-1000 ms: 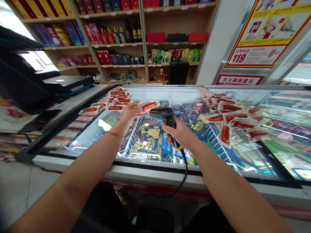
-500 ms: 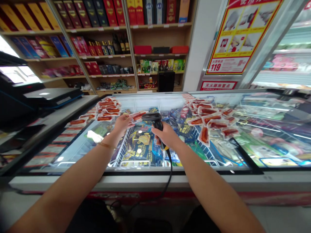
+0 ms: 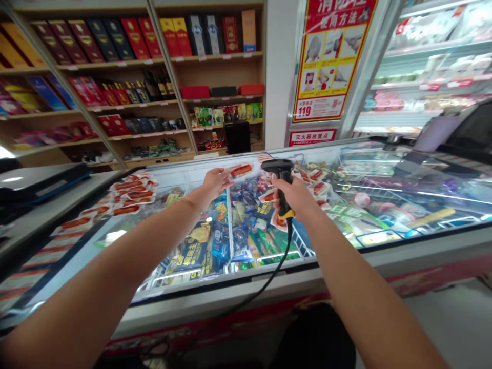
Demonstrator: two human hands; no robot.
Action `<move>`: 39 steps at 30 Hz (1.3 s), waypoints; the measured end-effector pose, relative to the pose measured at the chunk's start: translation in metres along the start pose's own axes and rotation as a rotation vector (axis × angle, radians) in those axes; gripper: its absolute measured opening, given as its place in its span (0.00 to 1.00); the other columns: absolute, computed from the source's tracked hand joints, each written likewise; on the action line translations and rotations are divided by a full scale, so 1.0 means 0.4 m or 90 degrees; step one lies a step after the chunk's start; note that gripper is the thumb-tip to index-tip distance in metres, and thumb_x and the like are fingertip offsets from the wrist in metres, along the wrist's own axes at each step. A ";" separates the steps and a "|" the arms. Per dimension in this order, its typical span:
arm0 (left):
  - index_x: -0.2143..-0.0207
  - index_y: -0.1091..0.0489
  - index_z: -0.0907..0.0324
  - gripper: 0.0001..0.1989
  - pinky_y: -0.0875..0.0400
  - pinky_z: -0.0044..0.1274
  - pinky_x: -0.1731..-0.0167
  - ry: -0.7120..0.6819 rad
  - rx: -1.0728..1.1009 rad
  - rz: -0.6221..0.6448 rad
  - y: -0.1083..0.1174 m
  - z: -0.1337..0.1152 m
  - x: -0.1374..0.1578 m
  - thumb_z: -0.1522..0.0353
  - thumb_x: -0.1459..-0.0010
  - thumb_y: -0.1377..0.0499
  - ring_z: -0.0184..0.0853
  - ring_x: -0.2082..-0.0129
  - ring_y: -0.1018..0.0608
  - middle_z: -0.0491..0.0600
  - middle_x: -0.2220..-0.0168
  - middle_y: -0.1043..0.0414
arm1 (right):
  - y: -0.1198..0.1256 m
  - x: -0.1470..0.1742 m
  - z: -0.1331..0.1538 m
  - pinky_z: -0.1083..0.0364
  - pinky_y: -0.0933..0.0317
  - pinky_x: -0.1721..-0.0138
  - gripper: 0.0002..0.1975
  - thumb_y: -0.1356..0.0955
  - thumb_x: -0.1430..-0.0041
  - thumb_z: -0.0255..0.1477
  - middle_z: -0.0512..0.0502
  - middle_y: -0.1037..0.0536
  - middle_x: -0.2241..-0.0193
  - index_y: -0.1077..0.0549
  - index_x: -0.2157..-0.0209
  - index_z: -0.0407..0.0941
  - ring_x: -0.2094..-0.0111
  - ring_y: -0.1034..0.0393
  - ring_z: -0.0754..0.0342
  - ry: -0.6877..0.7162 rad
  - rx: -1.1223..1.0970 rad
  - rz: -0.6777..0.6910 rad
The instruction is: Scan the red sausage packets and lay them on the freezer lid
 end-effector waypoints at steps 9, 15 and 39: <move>0.66 0.29 0.62 0.07 0.25 0.26 0.61 -0.012 -0.026 0.139 -0.362 -0.017 -0.043 0.78 0.42 0.46 0.31 0.68 0.21 0.49 0.69 0.25 | 0.207 -0.010 -0.027 0.58 0.41 0.88 0.08 0.30 0.47 0.30 0.52 0.32 0.87 0.33 0.74 0.44 0.88 0.37 0.57 -0.039 -0.023 -0.113; 0.54 0.28 0.59 0.17 0.26 0.29 0.60 -0.070 -0.139 0.096 -0.322 0.002 -0.071 0.77 0.45 0.44 0.38 0.60 0.20 0.53 0.60 0.23 | 0.191 -0.017 -0.053 0.59 0.42 0.87 0.10 0.29 0.48 0.33 0.54 0.32 0.86 0.34 0.73 0.45 0.88 0.36 0.57 -0.032 0.000 -0.082; 0.40 0.39 0.66 0.29 0.41 0.46 0.44 -0.063 -0.631 -0.462 0.850 -0.007 0.108 0.68 0.44 0.43 0.57 0.39 0.36 0.68 0.40 0.38 | -0.442 0.023 -0.169 0.59 0.43 0.88 0.08 0.30 0.46 0.30 0.55 0.32 0.87 0.35 0.71 0.44 0.89 0.38 0.58 -0.082 -0.015 0.168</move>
Point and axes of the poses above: each hand's wrist, its own x-axis away from the middle knuckle, its own y-axis out of the back of the hand, z = x × y, the point moved 6 cm from there along -x, towards the middle knuckle
